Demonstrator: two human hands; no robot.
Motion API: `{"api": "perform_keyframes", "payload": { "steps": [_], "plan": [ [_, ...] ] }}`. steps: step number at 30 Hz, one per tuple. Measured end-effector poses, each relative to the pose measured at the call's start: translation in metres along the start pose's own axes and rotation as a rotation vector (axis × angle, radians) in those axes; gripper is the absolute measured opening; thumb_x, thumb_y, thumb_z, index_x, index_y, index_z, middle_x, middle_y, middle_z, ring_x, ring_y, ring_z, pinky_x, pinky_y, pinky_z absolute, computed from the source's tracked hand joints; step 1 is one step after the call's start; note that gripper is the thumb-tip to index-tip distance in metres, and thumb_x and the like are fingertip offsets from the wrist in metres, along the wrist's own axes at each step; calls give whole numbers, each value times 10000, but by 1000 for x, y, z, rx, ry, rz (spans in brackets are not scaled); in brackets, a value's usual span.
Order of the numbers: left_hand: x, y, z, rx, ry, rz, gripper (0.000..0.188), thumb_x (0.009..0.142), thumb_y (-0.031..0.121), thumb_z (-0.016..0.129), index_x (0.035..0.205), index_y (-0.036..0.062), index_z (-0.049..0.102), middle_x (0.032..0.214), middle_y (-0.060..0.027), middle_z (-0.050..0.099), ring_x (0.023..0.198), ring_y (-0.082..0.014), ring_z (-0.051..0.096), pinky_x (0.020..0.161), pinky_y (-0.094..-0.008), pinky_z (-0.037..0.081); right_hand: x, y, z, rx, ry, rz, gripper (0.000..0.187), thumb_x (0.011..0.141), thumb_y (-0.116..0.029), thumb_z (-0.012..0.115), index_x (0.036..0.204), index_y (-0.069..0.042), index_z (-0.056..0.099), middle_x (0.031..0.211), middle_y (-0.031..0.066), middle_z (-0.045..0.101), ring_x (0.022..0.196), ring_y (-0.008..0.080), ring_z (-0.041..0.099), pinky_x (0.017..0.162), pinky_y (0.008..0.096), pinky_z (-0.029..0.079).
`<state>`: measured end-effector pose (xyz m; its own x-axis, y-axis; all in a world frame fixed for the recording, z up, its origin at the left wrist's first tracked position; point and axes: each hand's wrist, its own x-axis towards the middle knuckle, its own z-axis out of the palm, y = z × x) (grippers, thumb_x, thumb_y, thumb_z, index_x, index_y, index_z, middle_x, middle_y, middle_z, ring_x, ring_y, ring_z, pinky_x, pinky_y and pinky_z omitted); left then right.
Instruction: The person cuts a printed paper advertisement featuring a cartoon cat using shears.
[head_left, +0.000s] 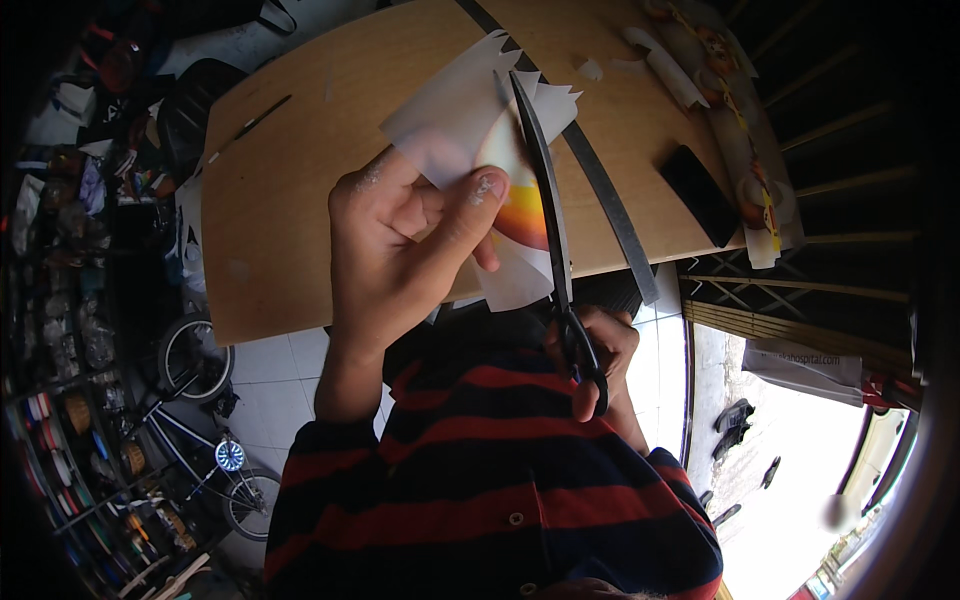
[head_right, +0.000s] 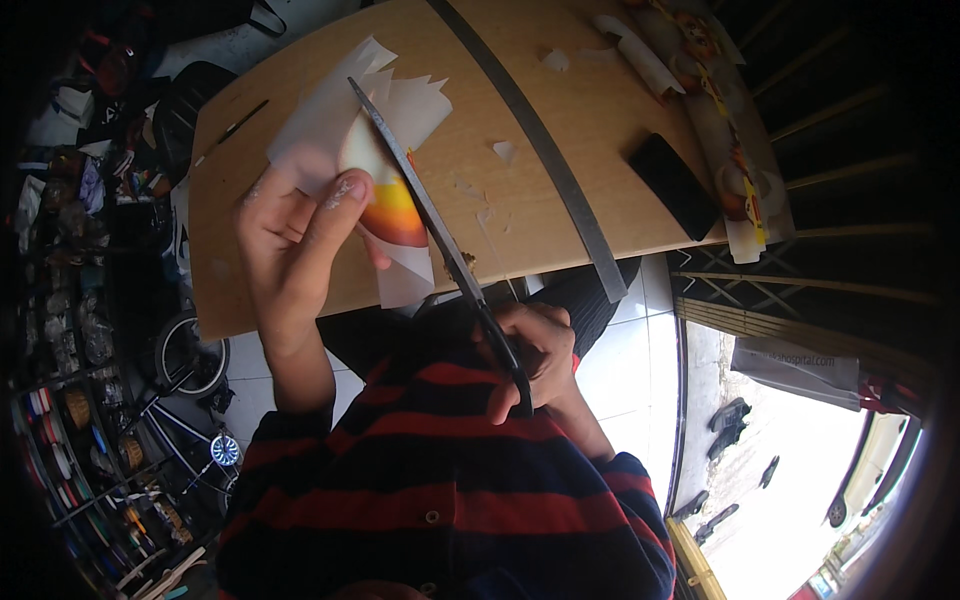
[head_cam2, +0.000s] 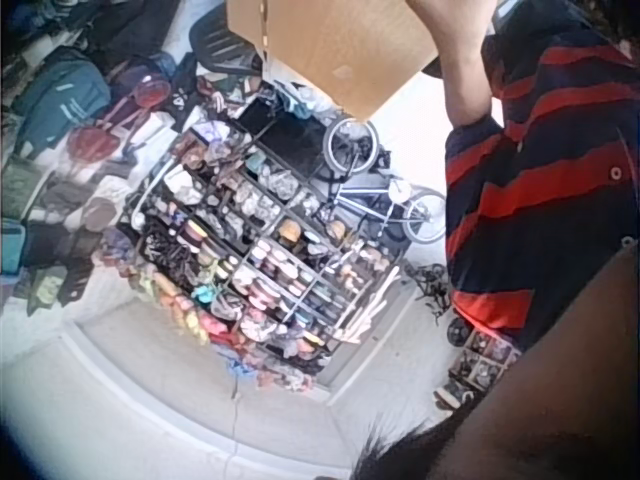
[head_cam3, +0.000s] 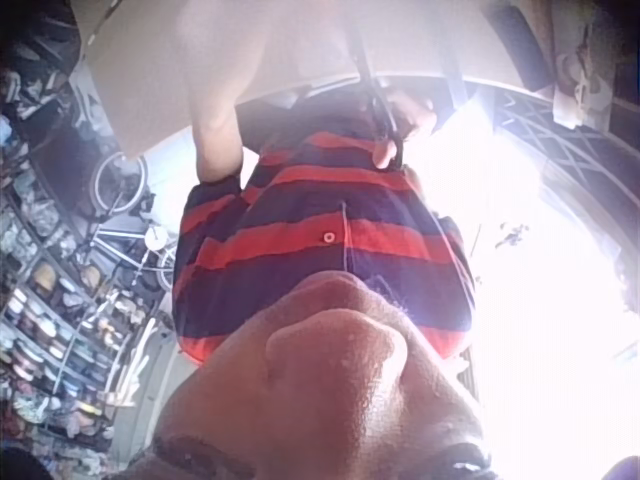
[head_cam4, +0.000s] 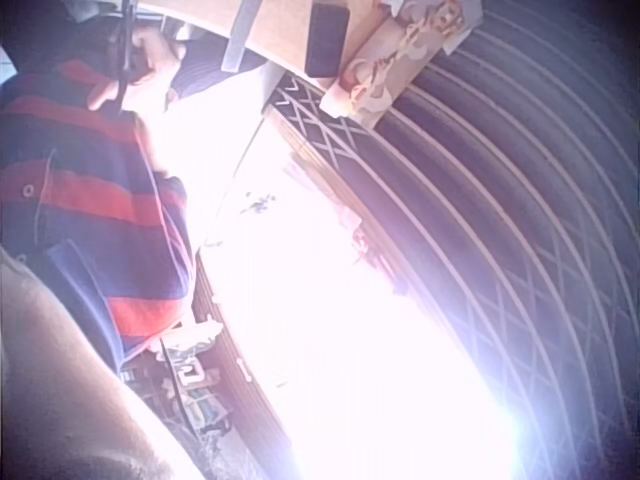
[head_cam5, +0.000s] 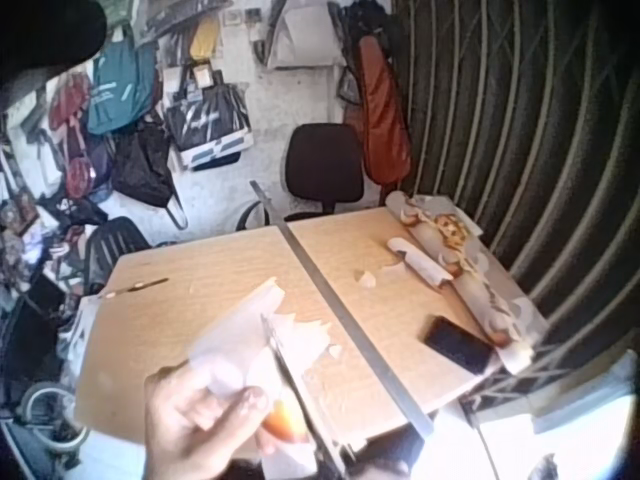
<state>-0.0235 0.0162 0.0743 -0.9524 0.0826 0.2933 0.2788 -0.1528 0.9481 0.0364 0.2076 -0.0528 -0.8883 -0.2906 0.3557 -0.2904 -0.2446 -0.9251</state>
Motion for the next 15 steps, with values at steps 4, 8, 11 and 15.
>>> {"api": "perform_keyframes", "payload": {
  "steps": [4, 8, 11, 15],
  "plan": [
    [-1, 0, -1, 35, 7, 11, 88, 841, 11, 560, 828, -73, 535, 724, -100, 613, 552, -107, 596, 435, -195, 440, 0, 1, 2, 72, 13, -5, 778, 481, -704, 675, 777, 6, 555, 497, -10, 495, 386, 59, 453, 381, 189, 327],
    [-3, 0, -4, 83, -27, -16, 100, 841, 26, 571, 825, -69, 543, 712, -95, 615, 521, -76, 563, 436, -190, 438, 2, -3, 3, 155, 3, 20, 793, 466, -713, 664, 770, 10, 551, 499, -14, 496, 392, 47, 466, 380, 177, 336],
    [-3, 2, -3, 91, -36, -5, 106, 840, 34, 577, 824, -66, 546, 709, -95, 617, 516, -74, 560, 438, -188, 439, 2, -3, 3, 133, 6, 16, 796, 468, -716, 655, 769, 13, 549, 496, -15, 494, 395, 45, 469, 378, 176, 337],
    [-2, 2, -3, 95, -42, -4, 112, 840, 40, 580, 827, -66, 549, 713, -102, 622, 518, -77, 564, 438, -188, 439, -1, -1, 2, 98, 22, 8, 794, 479, -715, 650, 772, 16, 548, 489, -18, 489, 397, 44, 469, 379, 173, 334]
  ]
}}
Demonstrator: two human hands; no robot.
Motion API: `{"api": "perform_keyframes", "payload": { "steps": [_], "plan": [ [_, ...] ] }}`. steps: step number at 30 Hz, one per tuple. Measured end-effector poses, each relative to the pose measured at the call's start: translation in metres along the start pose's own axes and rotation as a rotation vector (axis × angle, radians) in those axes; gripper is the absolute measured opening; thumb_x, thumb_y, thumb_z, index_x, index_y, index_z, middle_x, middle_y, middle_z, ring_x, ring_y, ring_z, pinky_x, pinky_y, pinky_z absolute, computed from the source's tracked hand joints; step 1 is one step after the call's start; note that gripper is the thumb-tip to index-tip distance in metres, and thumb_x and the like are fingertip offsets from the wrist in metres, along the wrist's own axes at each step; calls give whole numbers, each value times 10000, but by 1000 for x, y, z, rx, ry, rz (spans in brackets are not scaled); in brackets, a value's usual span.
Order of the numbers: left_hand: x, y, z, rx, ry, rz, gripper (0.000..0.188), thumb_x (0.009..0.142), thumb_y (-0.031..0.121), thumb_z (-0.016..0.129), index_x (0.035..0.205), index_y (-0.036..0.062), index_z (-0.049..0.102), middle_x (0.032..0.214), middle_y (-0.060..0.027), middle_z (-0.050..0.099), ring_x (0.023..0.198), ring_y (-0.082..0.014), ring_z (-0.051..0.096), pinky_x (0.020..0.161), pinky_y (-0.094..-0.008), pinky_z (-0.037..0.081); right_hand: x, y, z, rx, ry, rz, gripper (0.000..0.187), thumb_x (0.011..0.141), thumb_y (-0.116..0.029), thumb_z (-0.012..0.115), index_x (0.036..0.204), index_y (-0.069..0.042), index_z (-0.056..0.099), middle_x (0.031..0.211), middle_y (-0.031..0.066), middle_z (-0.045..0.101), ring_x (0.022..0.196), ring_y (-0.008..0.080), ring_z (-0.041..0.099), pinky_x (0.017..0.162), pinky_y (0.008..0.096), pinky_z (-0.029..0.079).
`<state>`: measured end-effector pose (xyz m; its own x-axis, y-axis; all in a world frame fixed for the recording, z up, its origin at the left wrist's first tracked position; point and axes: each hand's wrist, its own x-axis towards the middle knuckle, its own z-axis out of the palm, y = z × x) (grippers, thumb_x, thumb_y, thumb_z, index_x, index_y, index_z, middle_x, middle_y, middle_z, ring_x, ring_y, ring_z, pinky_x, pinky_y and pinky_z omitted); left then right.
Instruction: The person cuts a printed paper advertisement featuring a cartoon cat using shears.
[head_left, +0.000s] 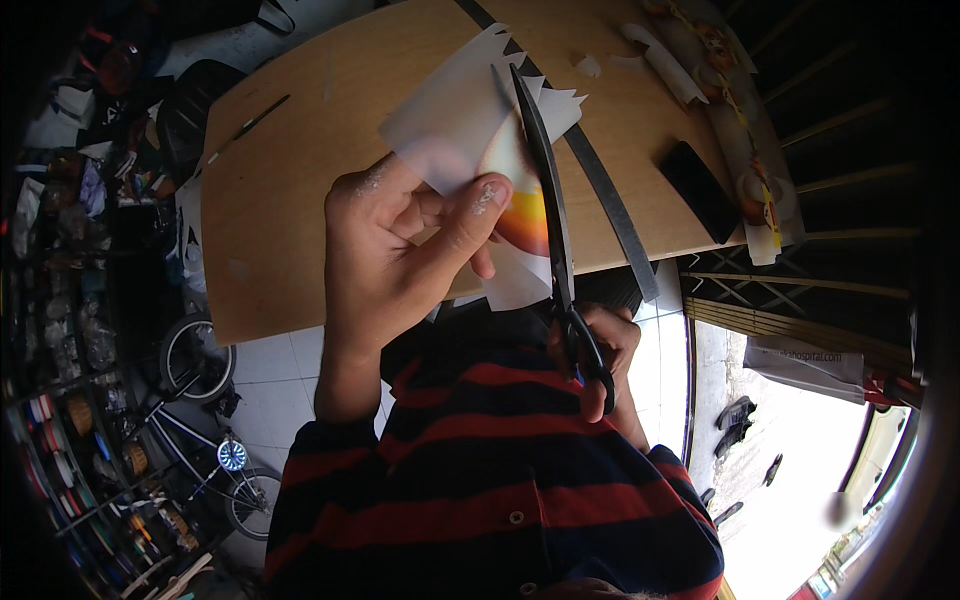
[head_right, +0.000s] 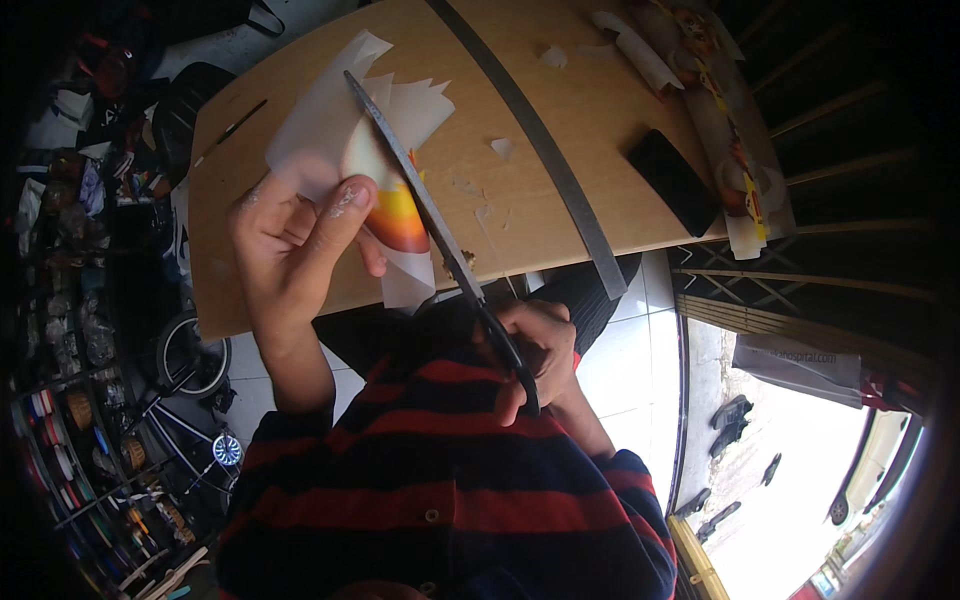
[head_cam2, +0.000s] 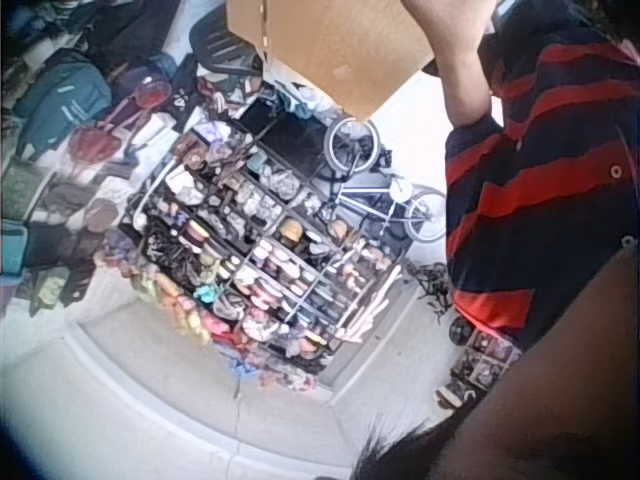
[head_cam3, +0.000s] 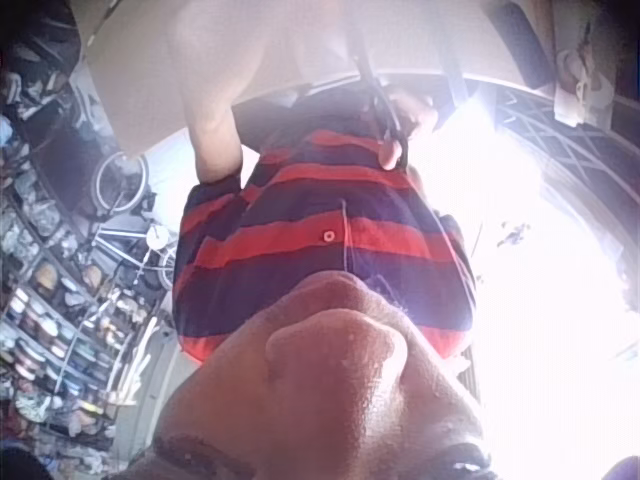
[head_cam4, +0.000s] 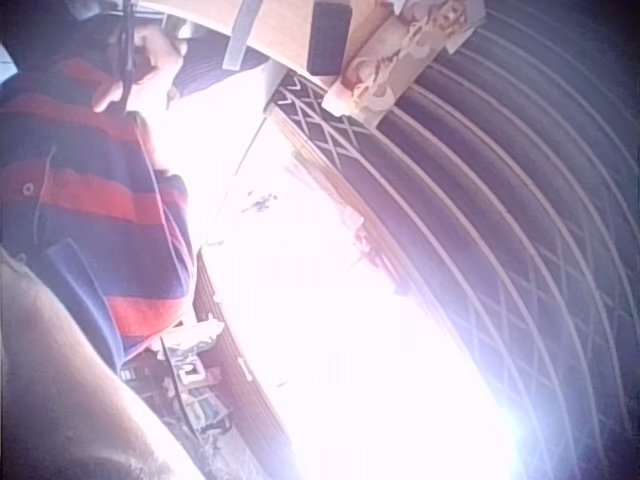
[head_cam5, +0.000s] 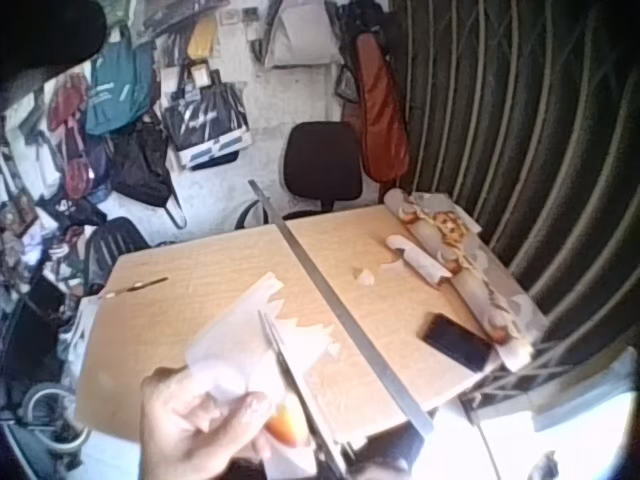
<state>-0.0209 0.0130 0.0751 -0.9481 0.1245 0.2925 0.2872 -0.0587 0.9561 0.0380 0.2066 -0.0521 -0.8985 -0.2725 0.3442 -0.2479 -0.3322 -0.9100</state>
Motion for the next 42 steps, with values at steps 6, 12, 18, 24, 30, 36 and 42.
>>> {"api": "perform_keyframes", "payload": {
  "steps": [6, 12, 18, 24, 30, 36, 42],
  "plan": [
    [-2, 0, 4, -43, 12, -33, 102, 840, 33, 576, 825, -65, 552, 710, -105, 624, 518, -79, 567, 439, -188, 438, 2, 0, 1, 78, -20, 9, 802, 469, -706, 659, 778, 26, 553, 495, -22, 489, 399, 44, 470, 379, 173, 336],
    [-3, -1, 2, -30, -6, -30, 98, 841, 33, 572, 823, -61, 555, 710, -111, 629, 518, -79, 568, 441, -188, 439, 3, 0, 2, 41, -18, -28, 825, 473, -733, 636, 791, 24, 557, 477, -27, 477, 397, 45, 473, 381, 171, 338],
    [-3, -1, 7, -88, -21, -46, 96, 844, 32, 567, 827, -63, 562, 723, -147, 641, 531, -89, 578, 445, -192, 451, 2, 2, 3, 59, -4, -24, 830, 482, -738, 630, 800, 26, 559, 463, -37, 466, 391, 45, 472, 381, 171, 336],
    [-6, -5, 9, -131, -26, -62, 104, 840, 34, 575, 831, -70, 568, 726, -154, 640, 545, -102, 588, 440, -203, 463, 2, 1, 6, 75, 8, -29, 796, 503, -706, 652, 799, 26, 553, 471, -34, 472, 388, 50, 468, 381, 174, 330],
    [-7, -9, 12, -160, -9, -60, 111, 830, 35, 593, 840, -74, 577, 728, -149, 640, 548, -102, 591, 428, -207, 468, 2, -1, 5, 67, 7, -43, 772, 511, -688, 661, 800, 18, 551, 480, -29, 476, 393, 47, 462, 376, 175, 316],
    [-9, -6, 14, -153, 1, -59, 105, 828, 30, 593, 839, -74, 581, 723, -144, 639, 551, -100, 593, 422, -205, 469, -1, -1, 3, 42, -5, -20, 796, 504, -716, 640, 804, 15, 548, 480, -26, 479, 399, 50, 469, 383, 177, 326],
    [-11, -10, 16, -176, -14, -44, 93, 820, 17, 597, 831, -74, 584, 718, -145, 638, 552, -98, 594, 421, -202, 470, 0, -3, 1, 61, -11, 5, 802, 499, -720, 641, 792, 21, 548, 478, -21, 481, 396, 59, 469, 388, 185, 338]
  ]
}}
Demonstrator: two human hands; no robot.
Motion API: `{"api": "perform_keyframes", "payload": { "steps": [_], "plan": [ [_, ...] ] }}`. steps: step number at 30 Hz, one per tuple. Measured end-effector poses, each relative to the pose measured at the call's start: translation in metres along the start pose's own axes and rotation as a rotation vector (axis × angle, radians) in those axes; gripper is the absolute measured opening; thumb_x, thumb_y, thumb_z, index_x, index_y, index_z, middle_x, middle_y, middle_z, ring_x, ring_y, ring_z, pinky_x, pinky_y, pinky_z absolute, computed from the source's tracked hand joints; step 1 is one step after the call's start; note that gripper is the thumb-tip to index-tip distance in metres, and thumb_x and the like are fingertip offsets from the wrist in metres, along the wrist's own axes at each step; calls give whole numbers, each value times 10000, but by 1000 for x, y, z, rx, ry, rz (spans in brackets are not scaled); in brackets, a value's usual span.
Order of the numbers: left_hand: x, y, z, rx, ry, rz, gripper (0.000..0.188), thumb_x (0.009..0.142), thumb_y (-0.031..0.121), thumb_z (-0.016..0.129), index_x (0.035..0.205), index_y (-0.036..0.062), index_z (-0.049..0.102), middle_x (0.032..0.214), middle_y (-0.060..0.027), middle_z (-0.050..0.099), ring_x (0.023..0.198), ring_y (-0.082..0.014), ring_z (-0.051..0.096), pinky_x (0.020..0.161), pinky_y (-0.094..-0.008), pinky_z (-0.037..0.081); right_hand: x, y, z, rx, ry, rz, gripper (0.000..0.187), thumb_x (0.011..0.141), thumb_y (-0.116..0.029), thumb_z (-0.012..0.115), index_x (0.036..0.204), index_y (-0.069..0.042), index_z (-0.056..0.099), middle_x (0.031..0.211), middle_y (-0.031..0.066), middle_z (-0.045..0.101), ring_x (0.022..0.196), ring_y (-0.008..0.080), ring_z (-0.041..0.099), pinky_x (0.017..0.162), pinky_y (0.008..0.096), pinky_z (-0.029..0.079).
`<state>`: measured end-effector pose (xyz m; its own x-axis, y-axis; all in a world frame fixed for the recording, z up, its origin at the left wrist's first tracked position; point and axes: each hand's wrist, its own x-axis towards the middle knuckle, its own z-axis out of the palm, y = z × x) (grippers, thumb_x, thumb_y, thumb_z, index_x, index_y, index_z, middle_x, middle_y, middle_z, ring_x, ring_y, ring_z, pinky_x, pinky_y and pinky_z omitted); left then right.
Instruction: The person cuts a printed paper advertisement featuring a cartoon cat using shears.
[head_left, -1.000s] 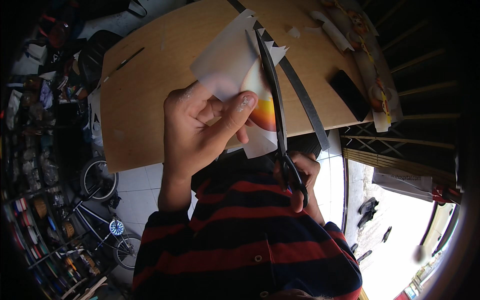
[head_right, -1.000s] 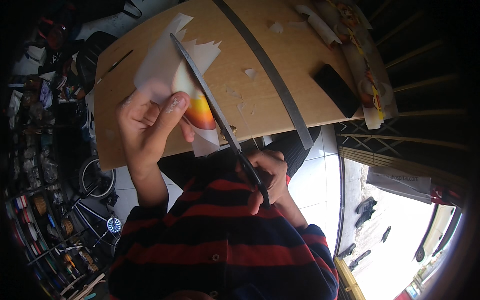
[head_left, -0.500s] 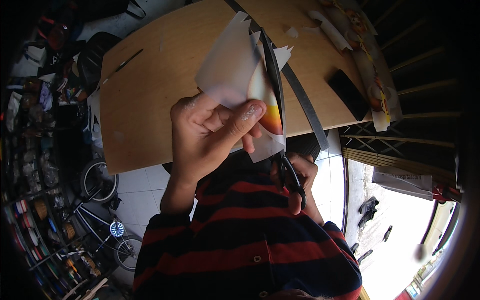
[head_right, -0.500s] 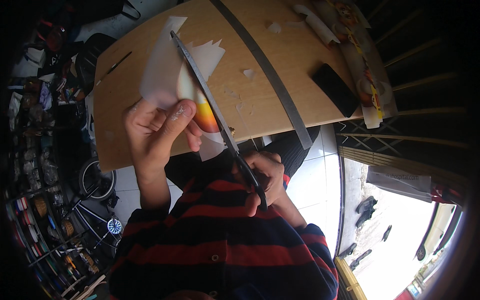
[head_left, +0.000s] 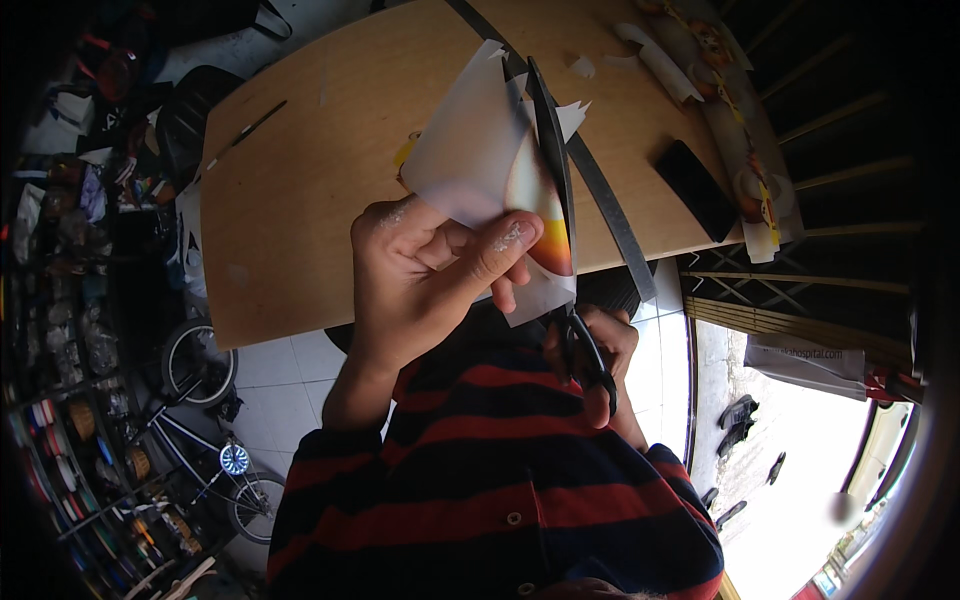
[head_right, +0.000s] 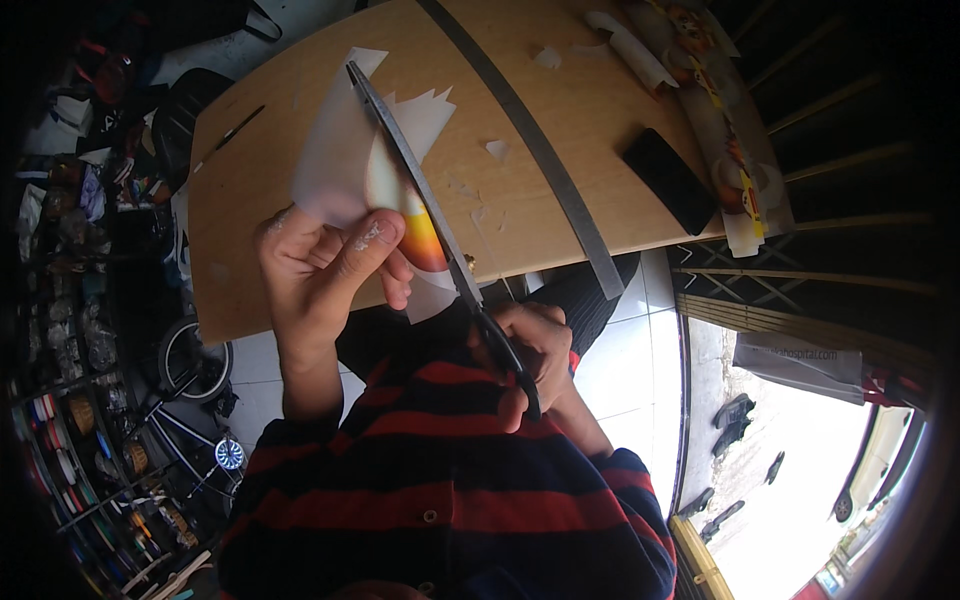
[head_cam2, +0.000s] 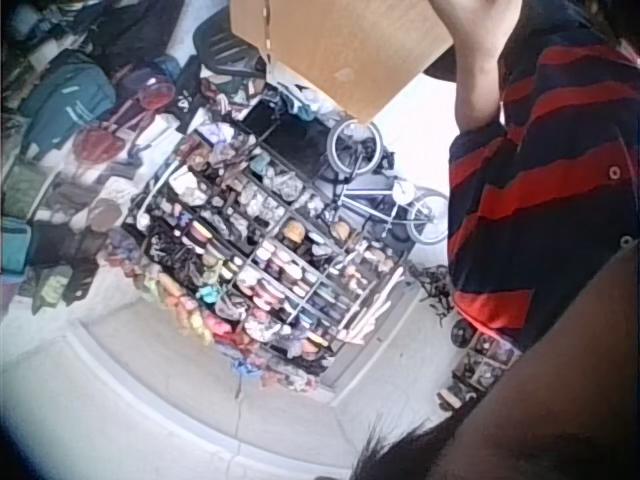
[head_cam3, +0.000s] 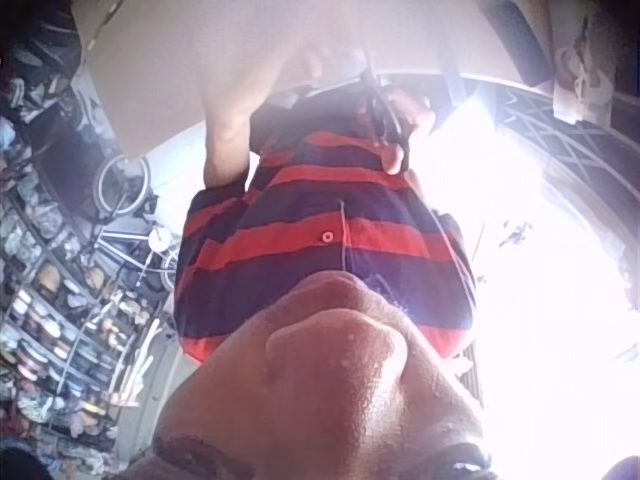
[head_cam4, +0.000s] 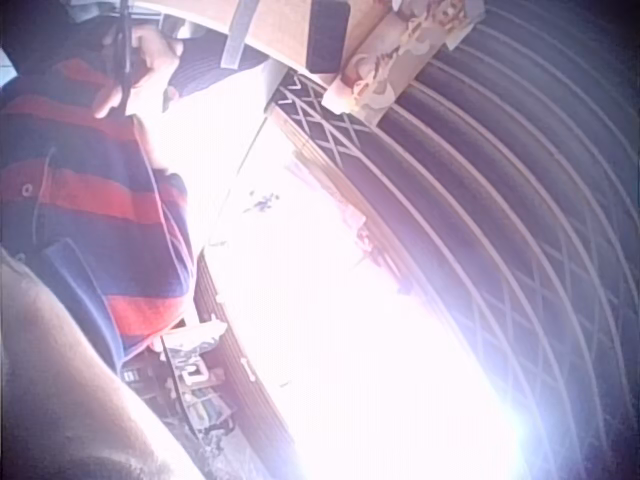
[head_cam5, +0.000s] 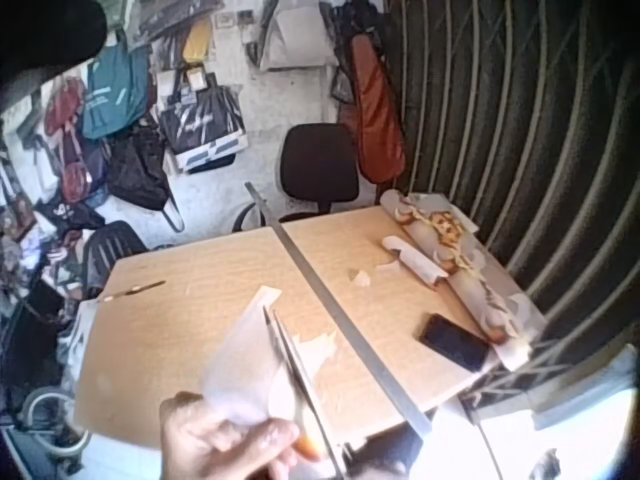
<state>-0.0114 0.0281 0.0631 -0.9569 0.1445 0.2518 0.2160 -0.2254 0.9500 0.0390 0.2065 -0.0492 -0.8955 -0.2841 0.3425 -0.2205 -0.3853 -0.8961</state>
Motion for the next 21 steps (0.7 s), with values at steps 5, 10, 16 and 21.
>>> {"api": "perform_keyframes", "payload": {
  "steps": [5, 10, 16, 21],
  "plan": [
    [-1, 1, 0, 8, -1, 6, 91, 816, 10, 600, 836, -77, 583, 716, -148, 638, 550, -98, 596, 425, -199, 471, 0, -2, 1, -10, 15, -3, 790, 490, -708, 659, 788, 17, 552, 479, -20, 485, 396, 62, 470, 385, 186, 339],
    [0, 3, -2, 9, -15, 6, 80, 814, -1, 592, 831, -79, 588, 714, -135, 635, 548, -107, 598, 430, -203, 470, 1, -2, -3, -59, -2, -19, 767, 488, -702, 668, 768, 4, 558, 485, -14, 491, 397, 68, 475, 393, 192, 351],
    [8, 9, -8, -61, 90, 27, 107, 819, 30, 586, 830, -75, 599, 718, -101, 616, 511, -133, 574, 406, -237, 456, 4, -2, -3, -99, 5, -46, 778, 484, -731, 648, 750, -6, 561, 502, -14, 496, 411, 75, 485, 402, 199, 363],
    [9, 7, -5, -54, 157, 82, 104, 815, 21, 591, 833, -81, 600, 725, -104, 616, 488, -127, 559, 384, -228, 442, 3, 1, -1, -72, 7, -66, 785, 487, -731, 647, 764, -2, 558, 499, -17, 490, 407, 69, 481, 393, 197, 358]
  ]
}}
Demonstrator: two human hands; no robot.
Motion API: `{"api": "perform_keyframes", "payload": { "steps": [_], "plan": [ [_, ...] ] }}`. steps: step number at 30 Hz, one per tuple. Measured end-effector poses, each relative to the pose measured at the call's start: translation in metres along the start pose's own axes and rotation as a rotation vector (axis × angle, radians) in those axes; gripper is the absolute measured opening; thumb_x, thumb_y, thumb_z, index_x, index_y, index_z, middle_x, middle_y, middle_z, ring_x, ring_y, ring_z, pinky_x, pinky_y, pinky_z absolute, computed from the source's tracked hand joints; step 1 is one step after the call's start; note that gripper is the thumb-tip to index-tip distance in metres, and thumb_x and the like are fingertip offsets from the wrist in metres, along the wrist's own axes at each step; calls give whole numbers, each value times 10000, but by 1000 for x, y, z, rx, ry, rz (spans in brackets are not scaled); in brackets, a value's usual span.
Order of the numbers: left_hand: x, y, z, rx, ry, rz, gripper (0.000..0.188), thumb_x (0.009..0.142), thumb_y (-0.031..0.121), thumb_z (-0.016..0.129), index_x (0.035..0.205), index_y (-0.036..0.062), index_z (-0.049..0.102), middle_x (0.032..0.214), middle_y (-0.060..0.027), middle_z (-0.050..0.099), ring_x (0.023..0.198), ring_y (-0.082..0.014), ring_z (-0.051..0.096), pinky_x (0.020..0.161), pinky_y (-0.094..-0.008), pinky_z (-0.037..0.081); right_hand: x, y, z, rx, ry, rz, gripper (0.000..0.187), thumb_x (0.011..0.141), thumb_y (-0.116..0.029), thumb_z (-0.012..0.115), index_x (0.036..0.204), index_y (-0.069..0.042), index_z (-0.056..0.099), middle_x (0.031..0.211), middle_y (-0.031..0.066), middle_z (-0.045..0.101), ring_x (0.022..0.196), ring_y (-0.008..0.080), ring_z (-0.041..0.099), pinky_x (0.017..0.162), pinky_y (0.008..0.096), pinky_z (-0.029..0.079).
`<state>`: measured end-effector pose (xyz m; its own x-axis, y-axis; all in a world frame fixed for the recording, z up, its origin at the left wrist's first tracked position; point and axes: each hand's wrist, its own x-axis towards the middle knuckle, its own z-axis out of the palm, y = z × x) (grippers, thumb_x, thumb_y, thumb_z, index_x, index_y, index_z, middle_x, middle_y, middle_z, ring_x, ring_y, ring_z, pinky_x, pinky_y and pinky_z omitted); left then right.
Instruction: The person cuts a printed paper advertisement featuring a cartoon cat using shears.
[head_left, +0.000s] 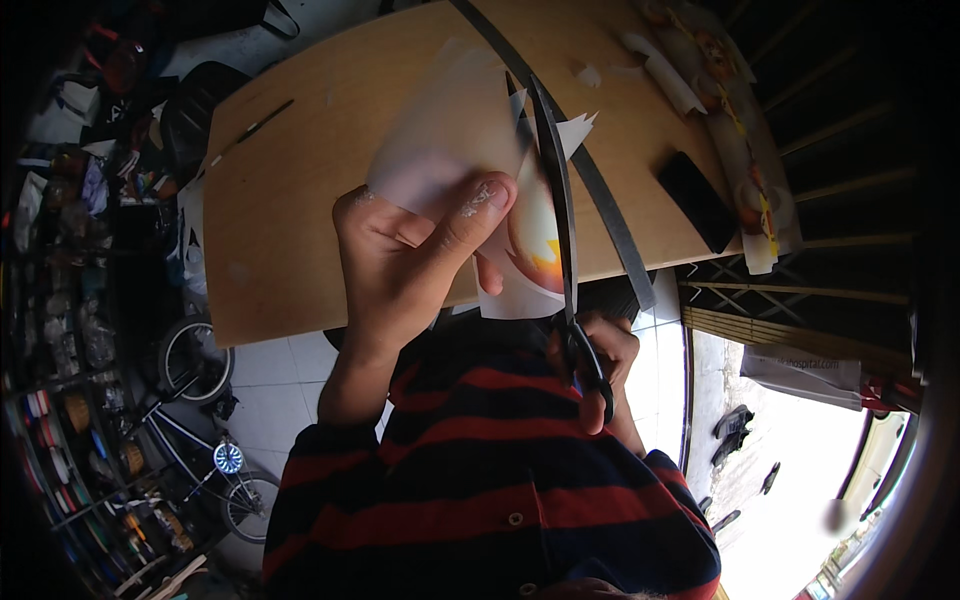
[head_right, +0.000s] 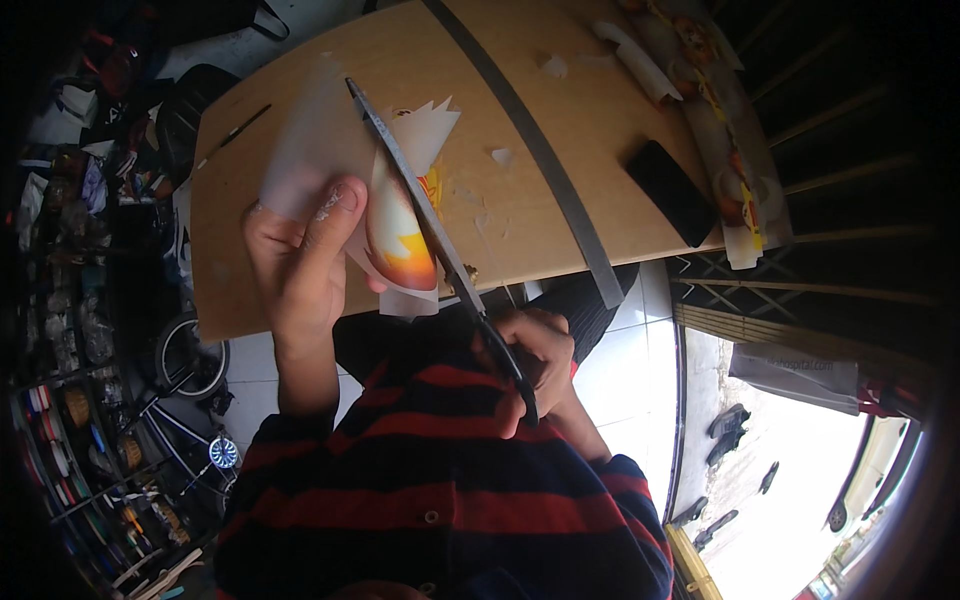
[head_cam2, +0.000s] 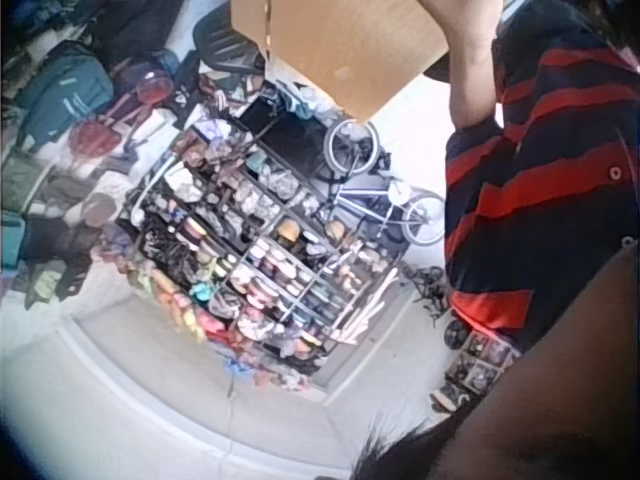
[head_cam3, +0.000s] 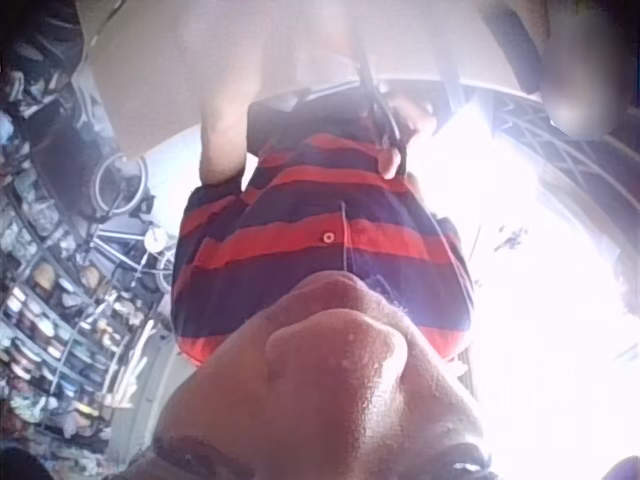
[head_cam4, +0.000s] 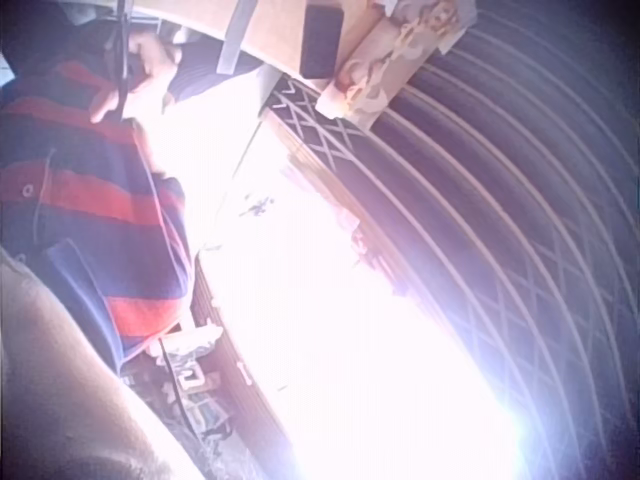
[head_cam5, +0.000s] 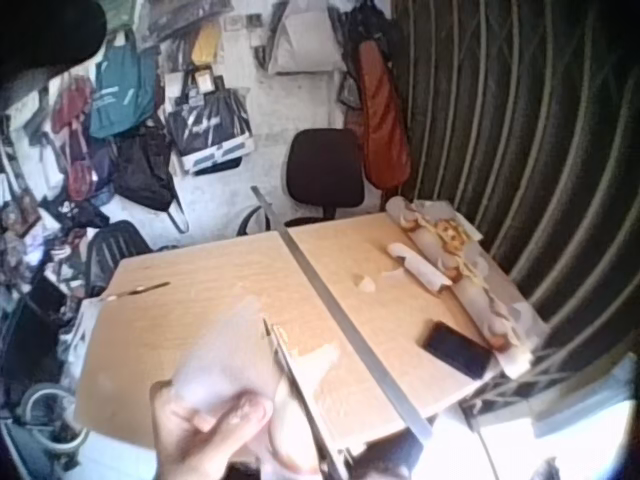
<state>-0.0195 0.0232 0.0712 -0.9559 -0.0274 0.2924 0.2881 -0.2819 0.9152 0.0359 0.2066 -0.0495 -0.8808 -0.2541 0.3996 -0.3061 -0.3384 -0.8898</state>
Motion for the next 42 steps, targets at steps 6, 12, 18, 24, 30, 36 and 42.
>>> {"api": "perform_keyframes", "payload": {
  "steps": [6, 12, 18, 24, 30, 36, 42],
  "plan": [
    [-6, -1, -1, 81, 2, 59, 87, 814, 0, 590, 836, -84, 599, 727, -111, 619, 474, -110, 548, 368, -210, 417, 2, -1, 3, 49, -43, -23, 758, 507, -689, 675, 784, 6, 551, 484, -22, 479, 391, 46, 460, 366, 179, 323],
    [-7, -3, 3, 19, 10, 70, 65, 811, -30, 583, 834, -89, 597, 726, -115, 620, 472, -104, 543, 360, -205, 410, 1, -2, 4, 31, -22, -18, 755, 510, -685, 675, 786, 6, 548, 476, -25, 470, 388, 47, 452, 368, 179, 320],
    [-7, -3, 0, 102, -5, 91, 58, 806, -41, 588, 834, -91, 596, 730, -119, 622, 488, -104, 552, 361, -203, 418, 1, -4, 5, 79, -27, 18, 759, 502, -694, 667, 777, 2, 544, 471, -26, 466, 386, 46, 447, 366, 177, 310],
    [-6, 0, 0, 117, -28, 94, 62, 811, -41, 582, 840, -93, 597, 732, -121, 623, 511, -113, 572, 364, -205, 425, 2, -2, 5, 47, -25, -20, 773, 506, -703, 653, 788, 8, 543, 477, -25, 472, 384, 46, 449, 368, 176, 318],
    [-6, 1, -1, 123, -47, 102, 68, 811, -33, 587, 838, -95, 599, 727, -118, 624, 514, -120, 583, 368, -203, 431, -1, -4, 8, 79, -12, 44, 782, 512, -706, 645, 800, 14, 543, 479, -27, 471, 386, 43, 449, 369, 173, 322],
    [-4, 2, -4, 104, -80, 86, 71, 810, -23, 593, 836, -88, 605, 722, -113, 625, 517, -121, 592, 369, -198, 434, 3, -5, 8, 80, -32, 27, 781, 523, -712, 632, 801, 13, 542, 471, -31, 466, 385, 43, 448, 369, 170, 318],
    [-4, 2, -5, 112, -66, 87, 73, 805, -18, 602, 837, -83, 611, 725, -113, 627, 522, -114, 591, 372, -194, 445, 1, -3, 10, 77, -15, -2, 777, 533, -716, 622, 802, 9, 543, 468, -29, 469, 383, 39, 446, 366, 167, 311]
  ]
}}
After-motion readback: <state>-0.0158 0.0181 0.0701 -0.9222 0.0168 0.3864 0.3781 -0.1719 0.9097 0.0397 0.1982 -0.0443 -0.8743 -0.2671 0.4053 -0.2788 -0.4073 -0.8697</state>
